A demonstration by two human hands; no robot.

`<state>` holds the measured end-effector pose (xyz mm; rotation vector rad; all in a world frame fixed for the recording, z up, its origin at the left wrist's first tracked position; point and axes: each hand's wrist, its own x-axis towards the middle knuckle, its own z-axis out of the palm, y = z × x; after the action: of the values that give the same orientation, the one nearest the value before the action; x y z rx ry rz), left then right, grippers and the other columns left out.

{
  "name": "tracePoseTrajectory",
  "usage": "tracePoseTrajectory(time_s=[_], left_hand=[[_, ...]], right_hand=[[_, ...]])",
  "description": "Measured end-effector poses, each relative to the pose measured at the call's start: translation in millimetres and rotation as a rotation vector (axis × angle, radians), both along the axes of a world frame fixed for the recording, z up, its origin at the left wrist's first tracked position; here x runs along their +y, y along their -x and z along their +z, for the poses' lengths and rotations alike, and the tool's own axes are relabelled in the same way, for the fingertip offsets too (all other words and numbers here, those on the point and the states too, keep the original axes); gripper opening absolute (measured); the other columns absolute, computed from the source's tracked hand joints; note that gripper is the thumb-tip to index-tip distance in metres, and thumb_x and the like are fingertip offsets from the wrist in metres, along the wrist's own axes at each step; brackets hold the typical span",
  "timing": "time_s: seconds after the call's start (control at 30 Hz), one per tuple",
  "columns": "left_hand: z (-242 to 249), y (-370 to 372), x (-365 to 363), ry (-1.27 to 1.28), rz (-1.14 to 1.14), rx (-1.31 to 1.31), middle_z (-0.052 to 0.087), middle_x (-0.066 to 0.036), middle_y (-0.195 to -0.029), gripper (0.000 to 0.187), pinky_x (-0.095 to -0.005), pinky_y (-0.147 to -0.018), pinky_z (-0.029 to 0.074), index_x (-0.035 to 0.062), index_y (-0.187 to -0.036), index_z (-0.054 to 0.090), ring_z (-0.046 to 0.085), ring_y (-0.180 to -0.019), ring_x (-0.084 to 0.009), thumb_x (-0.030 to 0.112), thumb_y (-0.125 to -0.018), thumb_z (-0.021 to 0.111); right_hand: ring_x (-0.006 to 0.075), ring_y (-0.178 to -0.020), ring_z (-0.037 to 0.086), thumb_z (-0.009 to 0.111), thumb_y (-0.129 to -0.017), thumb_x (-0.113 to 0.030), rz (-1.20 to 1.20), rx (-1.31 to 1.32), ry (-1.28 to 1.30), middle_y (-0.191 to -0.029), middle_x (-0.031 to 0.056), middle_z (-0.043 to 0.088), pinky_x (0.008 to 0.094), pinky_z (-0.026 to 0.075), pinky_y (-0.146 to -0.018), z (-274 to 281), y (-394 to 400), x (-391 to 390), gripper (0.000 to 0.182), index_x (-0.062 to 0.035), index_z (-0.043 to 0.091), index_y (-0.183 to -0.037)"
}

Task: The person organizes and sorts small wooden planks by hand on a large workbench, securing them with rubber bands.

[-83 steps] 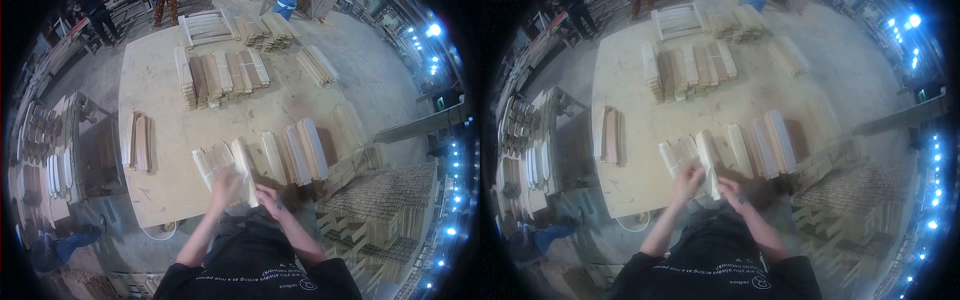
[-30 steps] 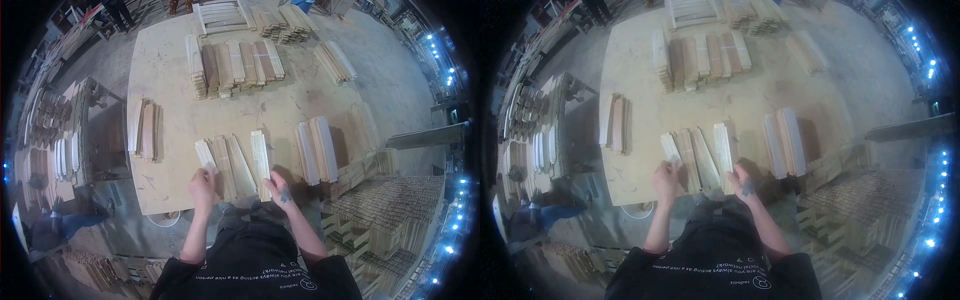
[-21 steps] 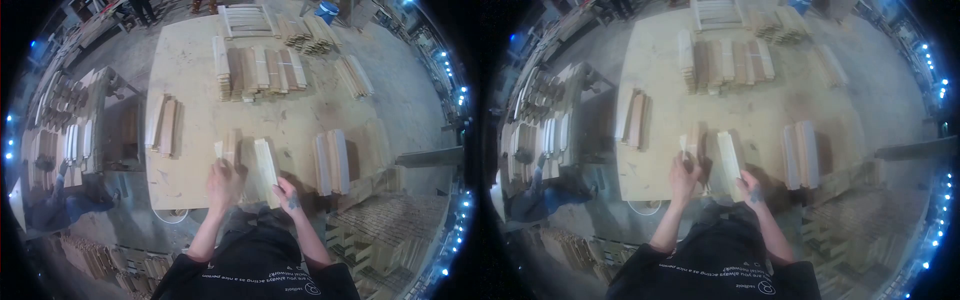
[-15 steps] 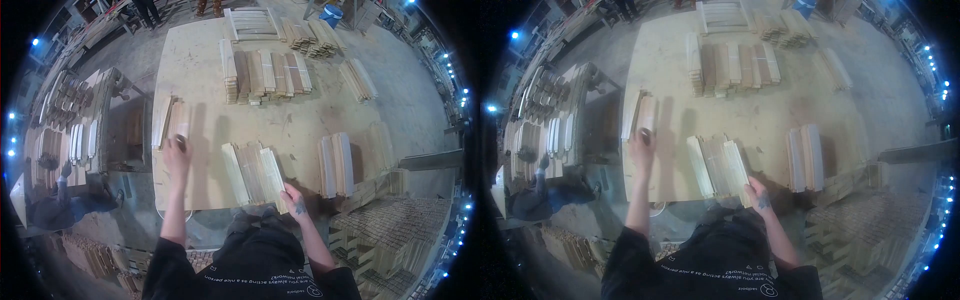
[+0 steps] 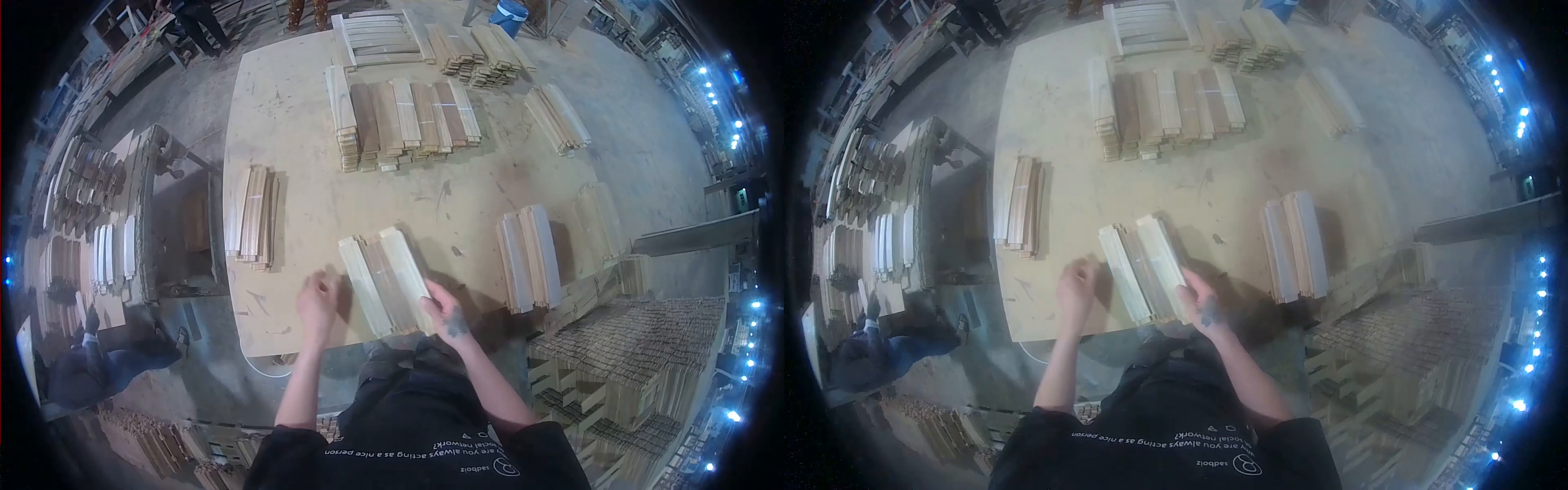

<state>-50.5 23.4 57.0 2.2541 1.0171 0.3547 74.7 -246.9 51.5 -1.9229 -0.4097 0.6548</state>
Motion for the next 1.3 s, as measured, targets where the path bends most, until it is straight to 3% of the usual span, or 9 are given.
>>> tracePoseTrajectory(time_s=[0.1, 0.37, 0.5, 0.63, 0.73, 0.9, 1.0, 1.2, 1.3], left_hand=[[3.0, 1.1, -42.8, 0.150, -0.039, -0.016, 0.069, -0.017, -0.101, 0.042, -0.0464, -0.077, 0.054, -0.0004, -0.121, 0.066, 0.068, -0.087, -0.0346, 0.026, -0.090, 0.076], [-4.9, -16.9, -119.6, 0.185, 0.066, 0.052, 0.054, -0.032, -0.126, 0.060, -0.0524, -0.092, 0.051, -0.0060, -0.142, 0.046, 0.061, -0.110, -0.0505, 0.010, -0.089, 0.069], [-3.7, 5.1, -132.5, 0.213, 0.004, 0.092, 0.052, -0.027, -0.127, 0.057, -0.0504, -0.090, 0.053, -0.0069, -0.139, 0.046, 0.061, -0.110, -0.0460, 0.014, -0.091, 0.068], [15.8, 44.8, -158.5, 0.408, 0.053, 0.062, 0.056, -0.025, -0.123, 0.056, -0.0477, -0.087, 0.054, -0.0044, -0.136, 0.049, 0.065, -0.103, -0.0411, 0.021, -0.092, 0.073], [10.8, 54.9, -171.9, 0.447, 0.149, 0.054, 0.067, -0.021, -0.104, 0.053, -0.0465, -0.083, 0.055, -0.0015, -0.129, 0.055, 0.069, -0.092, -0.0371, 0.029, -0.092, 0.077], [3.0, 58.4, -162.5, 0.614, 0.213, -0.021, 0.070, -0.019, -0.086, 0.040, -0.0444, -0.079, 0.056, -0.0026, -0.119, 0.059, 0.070, -0.083, -0.0318, 0.027, -0.096, 0.073], [11.8, 63.1, -155.8, 0.889, 0.237, -0.128, 0.072, -0.011, -0.095, 0.036, -0.0333, -0.077, 0.055, -0.0043, -0.125, 0.061, 0.066, -0.082, -0.0165, 0.022, -0.101, 0.066], [-2.1, 57.0, -182.3, 0.682, 0.141, -0.207, 0.069, -0.008, -0.090, 0.027, -0.0366, -0.077, 0.052, -0.0030, -0.121, 0.064, 0.065, -0.084, -0.0176, 0.017, -0.105, 0.058], [13.1, 38.8, -186.1, 0.420, 0.055, -0.042, 0.065, -0.020, -0.092, 0.022, -0.0454, -0.081, 0.051, -0.0026, -0.115, 0.063, 0.066, -0.090, -0.0359, 0.016, -0.103, 0.057]], right_hand=[[0.0446, -0.123, 0.052, 0.071, -0.093, -0.022, 0.064, -0.365, 0.261, -0.131, 0.0264, 0.055, 0.0501, 0.044, -0.104, 23.3, -0.1, 21.0, 0.059, -0.0020, 0.052, -0.145], [0.0379, -0.122, 0.051, 0.073, -0.086, -0.013, 0.137, -0.334, 0.252, -0.127, 0.0197, 0.051, 0.0450, 0.045, -0.104, 8.7, 12.2, 22.4, 0.056, -0.0151, 0.061, -0.141], [0.0385, -0.116, 0.054, 0.075, -0.082, -0.010, 0.137, -0.400, 0.246, -0.125, 0.0210, 0.054, 0.0467, 0.046, -0.100, 9.5, 34.3, -3.6, 0.055, -0.0126, 0.064, -0.135], [0.0305, -0.109, 0.063, 0.081, -0.082, -0.016, -0.037, -0.293, 0.179, -0.120, 0.0176, 0.059, 0.0398, 0.053, -0.093, -10.0, 61.0, -41.3, 0.050, -0.0009, 0.062, -0.126], [0.0234, -0.103, 0.067, 0.083, -0.086, -0.026, -0.229, 0.315, 0.173, -0.118, 0.0143, 0.064, 0.0364, 0.057, -0.085, -45.3, 80.4, -70.8, 0.050, 0.0008, 0.062, -0.123], [0.0175, -0.101, 0.068, 0.076, -0.095, -0.035, -0.028, 0.535, 0.266, -0.112, 0.0112, 0.069, 0.0335, 0.060, -0.081, -46.7, 61.0, -73.6, 0.045, 0.0020, 0.063, -0.117], [0.0159, -0.099, 0.067, 0.071, -0.099, -0.033, -0.004, 0.673, 0.202, -0.110, 0.0096, 0.067, 0.0329, 0.061, -0.081, -29.4, 51.5, -72.7, 0.040, 0.0026, 0.064, -0.116], [0.0142, -0.096, 0.064, 0.068, -0.101, -0.036, -0.020, 0.722, 0.081, -0.103, 0.0071, 0.063, 0.0338, 0.061, -0.078, -35.7, 48.9, -74.1, 0.038, 0.0019, 0.065, -0.109], [0.0146, -0.103, 0.063, 0.068, -0.102, -0.036, 0.016, 0.780, 0.063, -0.108, 0.0069, 0.063, 0.0351, 0.062, -0.083, -39.0, 44.8, -74.9, 0.039, 0.0006, 0.065, -0.115]])
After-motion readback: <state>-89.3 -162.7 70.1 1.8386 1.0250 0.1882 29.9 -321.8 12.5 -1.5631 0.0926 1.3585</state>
